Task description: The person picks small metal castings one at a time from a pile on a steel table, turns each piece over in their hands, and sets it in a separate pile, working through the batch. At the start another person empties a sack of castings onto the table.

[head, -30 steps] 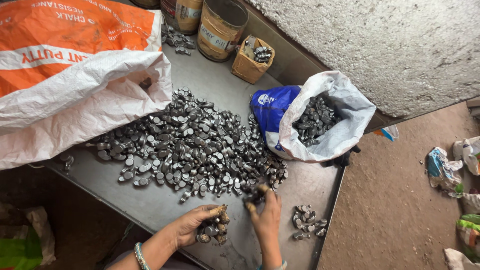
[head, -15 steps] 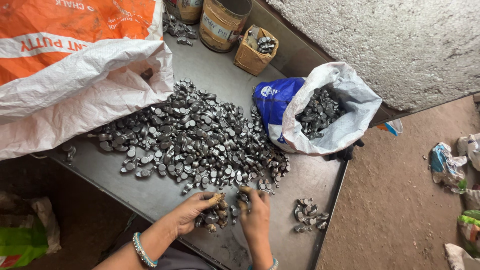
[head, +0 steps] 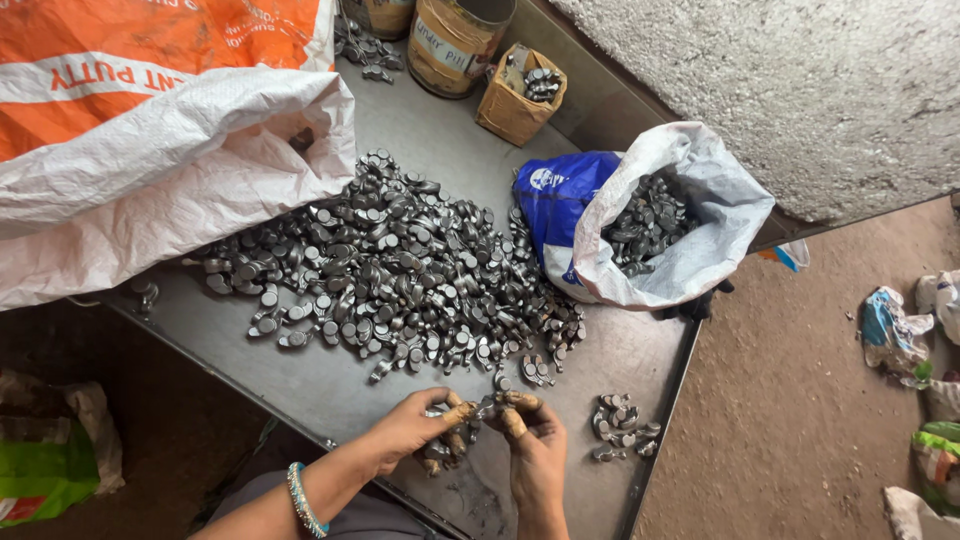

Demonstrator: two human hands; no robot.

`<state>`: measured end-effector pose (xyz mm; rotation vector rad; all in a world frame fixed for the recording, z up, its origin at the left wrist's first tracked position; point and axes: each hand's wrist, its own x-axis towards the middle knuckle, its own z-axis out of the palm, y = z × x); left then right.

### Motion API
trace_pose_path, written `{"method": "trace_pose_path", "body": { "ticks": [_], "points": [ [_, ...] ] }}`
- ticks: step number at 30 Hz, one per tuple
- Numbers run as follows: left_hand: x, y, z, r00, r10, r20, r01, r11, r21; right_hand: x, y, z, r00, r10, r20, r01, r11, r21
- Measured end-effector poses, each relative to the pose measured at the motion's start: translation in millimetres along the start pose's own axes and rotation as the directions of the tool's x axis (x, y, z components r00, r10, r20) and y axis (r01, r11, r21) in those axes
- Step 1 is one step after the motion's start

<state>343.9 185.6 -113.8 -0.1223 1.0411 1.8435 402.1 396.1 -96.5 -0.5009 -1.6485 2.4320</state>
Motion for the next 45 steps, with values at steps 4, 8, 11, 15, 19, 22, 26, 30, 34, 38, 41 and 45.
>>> {"method": "trace_pose_path", "body": {
  "ticks": [4,8,11,15,19,22,26,30,34,38,41,45],
  "points": [
    [1.7,-1.8,4.1,0.994,-0.041,0.103,0.050,0.995,-0.082,-17.0,1.6,-0.6,0.996,0.073,-0.045,-0.070,0.996,0.054],
    [0.9,-2.3,3.6,0.990,-0.059,0.132,0.074,0.991,-0.114,-23.0,-1.2,0.8,0.998,0.057,-0.037,-0.054,0.996,0.073],
    [-0.4,-0.7,3.3,0.981,-0.063,0.184,0.091,0.985,-0.148,-23.0,-0.8,-0.7,0.997,0.069,-0.040,-0.065,0.994,0.093],
    [-1.8,0.5,4.1,0.977,-0.088,0.195,0.121,0.979,-0.161,-20.9,1.6,-4.1,0.994,0.097,-0.058,-0.091,0.991,0.100],
    [-1.1,-0.6,3.4,0.972,-0.116,0.204,0.157,0.968,-0.198,-20.4,2.9,-6.2,0.990,0.126,-0.069,-0.118,0.987,0.110],
    [-0.1,-3.1,2.2,0.969,-0.135,0.205,0.175,0.966,-0.192,-20.2,4.5,-7.7,0.989,0.135,-0.060,-0.127,0.984,0.126],
    [3.9,-8.4,2.3,0.964,-0.179,0.197,0.223,0.948,-0.227,-20.1,7.3,-13.8,0.990,0.143,-0.003,-0.143,0.986,0.084],
    [9.1,-15.9,3.2,0.957,-0.238,0.165,0.274,0.927,-0.256,-21.9,6.3,-22.7,0.988,0.152,0.017,-0.153,0.988,0.015],
    [9.3,-18.7,-0.1,0.956,-0.203,0.212,0.240,0.956,-0.171,-20.2,-13.7,-37.8,0.996,0.082,-0.038,-0.089,0.973,-0.211],
    [5.9,-9.5,-7.0,0.964,-0.196,0.183,0.224,0.963,-0.148,-14.3,-40.6,-59.7,0.974,-0.085,-0.209,0.033,0.970,-0.241],
    [5.2,-2.9,-3.9,0.968,-0.191,0.162,0.212,0.969,-0.124,-12.4,-40.0,-68.5,0.982,-0.004,-0.188,-0.013,0.996,-0.092],
    [4.9,-4.4,7.2,0.972,-0.162,0.173,0.175,0.982,-0.068,-14.0,-7.8,-57.5,0.990,0.122,-0.066,-0.117,0.990,0.079]
  ]
}}
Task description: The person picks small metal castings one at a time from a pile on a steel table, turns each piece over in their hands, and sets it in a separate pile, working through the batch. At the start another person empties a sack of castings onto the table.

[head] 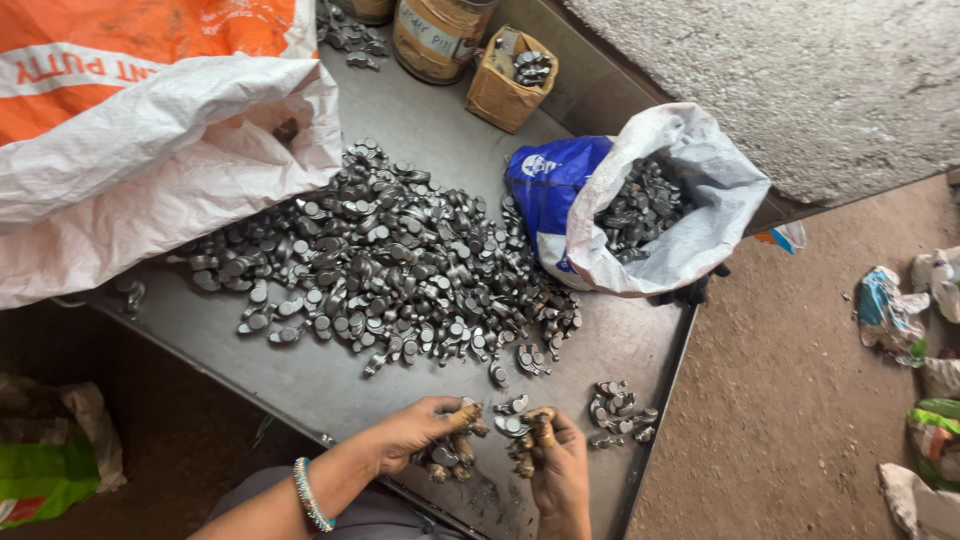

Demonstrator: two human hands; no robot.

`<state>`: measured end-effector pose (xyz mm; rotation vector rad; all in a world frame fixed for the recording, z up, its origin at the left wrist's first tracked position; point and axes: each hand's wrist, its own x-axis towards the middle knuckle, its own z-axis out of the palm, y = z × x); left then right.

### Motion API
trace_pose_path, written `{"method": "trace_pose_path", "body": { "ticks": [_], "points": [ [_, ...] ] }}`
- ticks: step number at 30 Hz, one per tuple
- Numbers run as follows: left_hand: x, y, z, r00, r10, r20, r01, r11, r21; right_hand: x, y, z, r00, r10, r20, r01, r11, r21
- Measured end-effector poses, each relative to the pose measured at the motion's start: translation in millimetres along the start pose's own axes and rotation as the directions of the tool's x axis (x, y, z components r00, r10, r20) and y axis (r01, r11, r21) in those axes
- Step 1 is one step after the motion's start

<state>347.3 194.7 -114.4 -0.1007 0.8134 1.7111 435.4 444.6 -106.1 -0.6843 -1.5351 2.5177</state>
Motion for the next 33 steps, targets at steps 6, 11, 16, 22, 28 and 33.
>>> {"method": "trace_pose_path", "body": {
  "ticks": [6,11,16,22,28,33],
  "points": [
    [0.2,-4.4,-4.3,0.989,0.049,0.139,-0.035,0.994,-0.101,2.1,26.5,20.1,0.984,0.171,0.050,-0.177,0.975,0.135],
    [9.9,-12.1,-10.6,0.993,0.007,0.120,0.013,0.987,-0.162,5.4,38.1,21.6,0.979,0.205,-0.012,-0.200,0.967,0.157],
    [15.1,-17.4,-12.5,0.995,-0.014,0.100,0.036,0.976,-0.216,4.2,45.2,18.4,0.970,0.239,-0.035,-0.231,0.960,0.155],
    [3.1,-7.7,-17.3,0.998,0.008,0.060,0.000,0.991,-0.133,-11.2,16.6,40.1,0.972,-0.009,0.234,0.024,0.998,-0.062],
    [-9.6,9.9,-29.2,0.977,0.207,0.042,-0.176,0.908,-0.381,-4.2,-18.5,90.8,0.980,-0.188,0.066,0.182,0.709,-0.681],
    [-22.4,28.4,-45.2,0.934,0.356,0.017,-0.327,0.874,-0.358,-11.8,13.9,119.4,0.859,-0.357,0.367,0.375,-0.047,-0.926]
  ]
}}
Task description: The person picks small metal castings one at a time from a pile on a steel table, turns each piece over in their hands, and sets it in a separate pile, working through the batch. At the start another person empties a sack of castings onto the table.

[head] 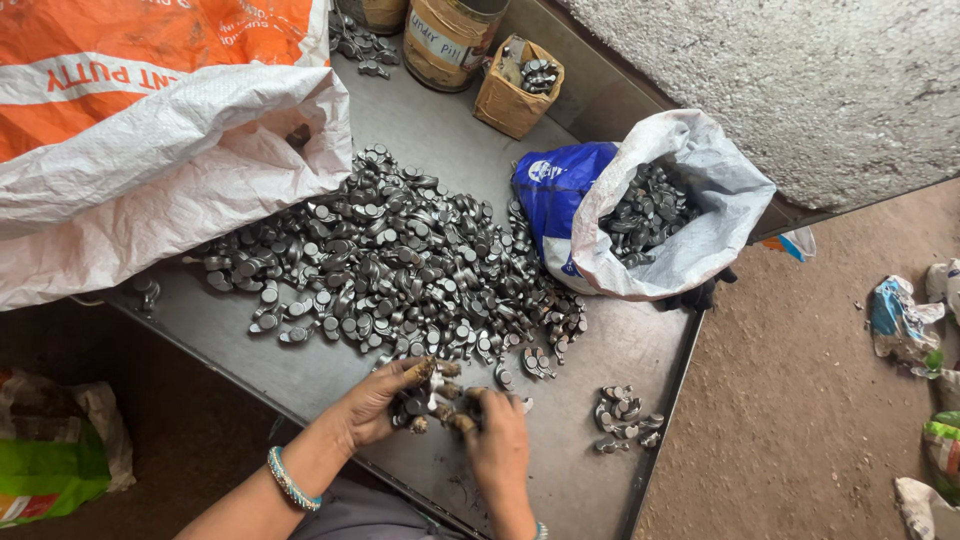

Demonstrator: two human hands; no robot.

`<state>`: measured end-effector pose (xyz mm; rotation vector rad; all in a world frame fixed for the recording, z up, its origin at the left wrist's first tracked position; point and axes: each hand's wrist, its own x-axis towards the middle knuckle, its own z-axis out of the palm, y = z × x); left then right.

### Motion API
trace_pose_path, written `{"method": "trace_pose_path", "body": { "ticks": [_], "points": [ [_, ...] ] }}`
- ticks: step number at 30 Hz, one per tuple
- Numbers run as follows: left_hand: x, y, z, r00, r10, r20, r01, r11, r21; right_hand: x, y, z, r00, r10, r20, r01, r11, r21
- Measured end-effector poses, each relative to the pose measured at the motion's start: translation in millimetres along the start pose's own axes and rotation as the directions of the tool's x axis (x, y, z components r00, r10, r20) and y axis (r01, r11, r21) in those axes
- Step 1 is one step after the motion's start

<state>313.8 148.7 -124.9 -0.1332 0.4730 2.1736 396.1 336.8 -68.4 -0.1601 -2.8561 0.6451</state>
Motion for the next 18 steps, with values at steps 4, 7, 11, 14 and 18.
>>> {"method": "trace_pose_path", "body": {
  "ticks": [4,7,11,14,18],
  "points": [
    [-2.3,6.5,0.7,1.000,-0.011,-0.015,0.012,0.996,0.083,-5.9,15.9,15.6,0.990,0.141,-0.003,-0.137,0.966,0.221],
    [0.9,-1.5,5.5,0.988,-0.027,-0.155,0.058,0.979,0.197,-7.2,40.1,12.8,0.953,0.277,0.119,-0.238,0.450,0.860],
    [7.0,-19.9,14.1,0.961,-0.076,-0.267,0.183,0.895,0.407,-11.4,61.0,2.8,0.884,0.375,0.279,-0.289,-0.032,0.957],
    [9.7,-28.5,21.4,0.953,-0.155,-0.260,0.249,0.890,0.382,-14.7,64.2,-0.3,0.857,0.401,0.323,-0.311,-0.096,0.946],
    [8.3,-28.7,27.6,0.945,-0.257,-0.202,0.311,0.899,0.310,-17.2,62.9,4.1,0.853,0.399,0.337,-0.317,-0.117,0.941]
  ]
}}
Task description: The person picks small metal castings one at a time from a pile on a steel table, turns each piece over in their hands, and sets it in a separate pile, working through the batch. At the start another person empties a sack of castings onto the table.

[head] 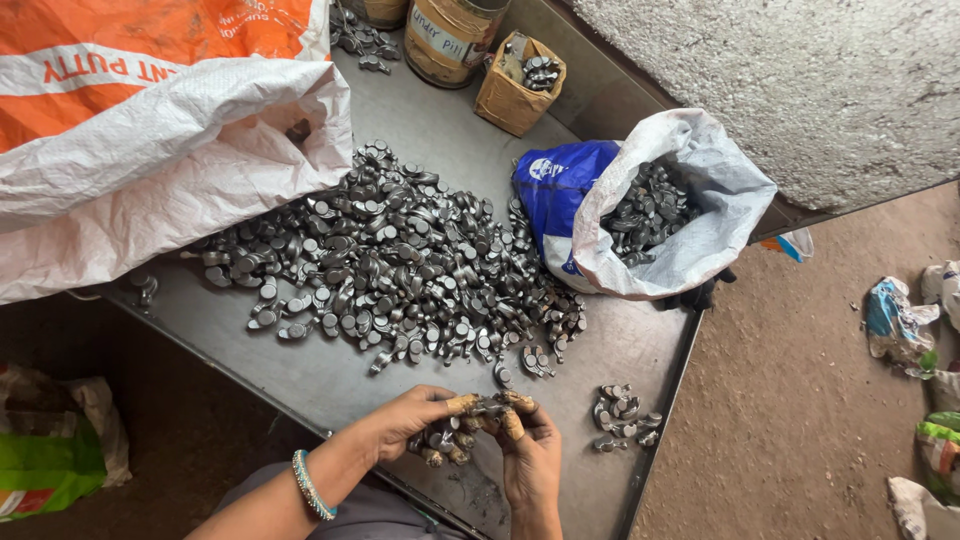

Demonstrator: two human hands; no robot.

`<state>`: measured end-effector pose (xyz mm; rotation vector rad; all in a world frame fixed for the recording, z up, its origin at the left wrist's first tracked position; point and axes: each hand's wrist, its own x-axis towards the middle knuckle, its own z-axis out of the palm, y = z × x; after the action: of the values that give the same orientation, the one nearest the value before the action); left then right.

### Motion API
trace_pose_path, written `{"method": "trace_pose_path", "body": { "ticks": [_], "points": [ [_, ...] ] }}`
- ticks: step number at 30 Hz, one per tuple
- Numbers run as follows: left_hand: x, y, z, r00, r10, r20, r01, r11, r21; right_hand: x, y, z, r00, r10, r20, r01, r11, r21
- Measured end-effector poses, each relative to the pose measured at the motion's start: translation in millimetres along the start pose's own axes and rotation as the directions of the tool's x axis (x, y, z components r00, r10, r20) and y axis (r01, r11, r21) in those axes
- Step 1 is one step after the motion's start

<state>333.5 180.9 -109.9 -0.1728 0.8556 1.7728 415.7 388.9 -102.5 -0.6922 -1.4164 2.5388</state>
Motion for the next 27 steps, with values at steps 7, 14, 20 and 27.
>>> {"method": "trace_pose_path", "body": {
  "ticks": [7,14,20,27],
  "points": [
    [-1.8,2.5,0.2,0.998,-0.010,0.066,0.014,0.997,-0.070,1.8,1.9,-3.5,0.996,0.086,0.021,-0.087,0.996,0.034],
    [-0.1,-1.8,-1.6,0.999,-0.029,0.045,0.031,0.998,-0.053,-0.2,5.0,-9.9,0.993,0.097,0.063,-0.095,0.995,-0.027],
    [1.7,-6.2,-7.8,0.998,-0.033,0.056,0.036,0.998,-0.053,4.2,-42.8,-34.6,0.961,-0.277,-0.020,0.238,0.858,-0.454],
    [-3.2,5.4,-11.6,0.999,-0.027,0.021,0.030,0.990,-0.134,11.0,-97.4,-13.3,0.714,-0.700,0.027,-0.120,-0.160,-0.980]
  ]
}}
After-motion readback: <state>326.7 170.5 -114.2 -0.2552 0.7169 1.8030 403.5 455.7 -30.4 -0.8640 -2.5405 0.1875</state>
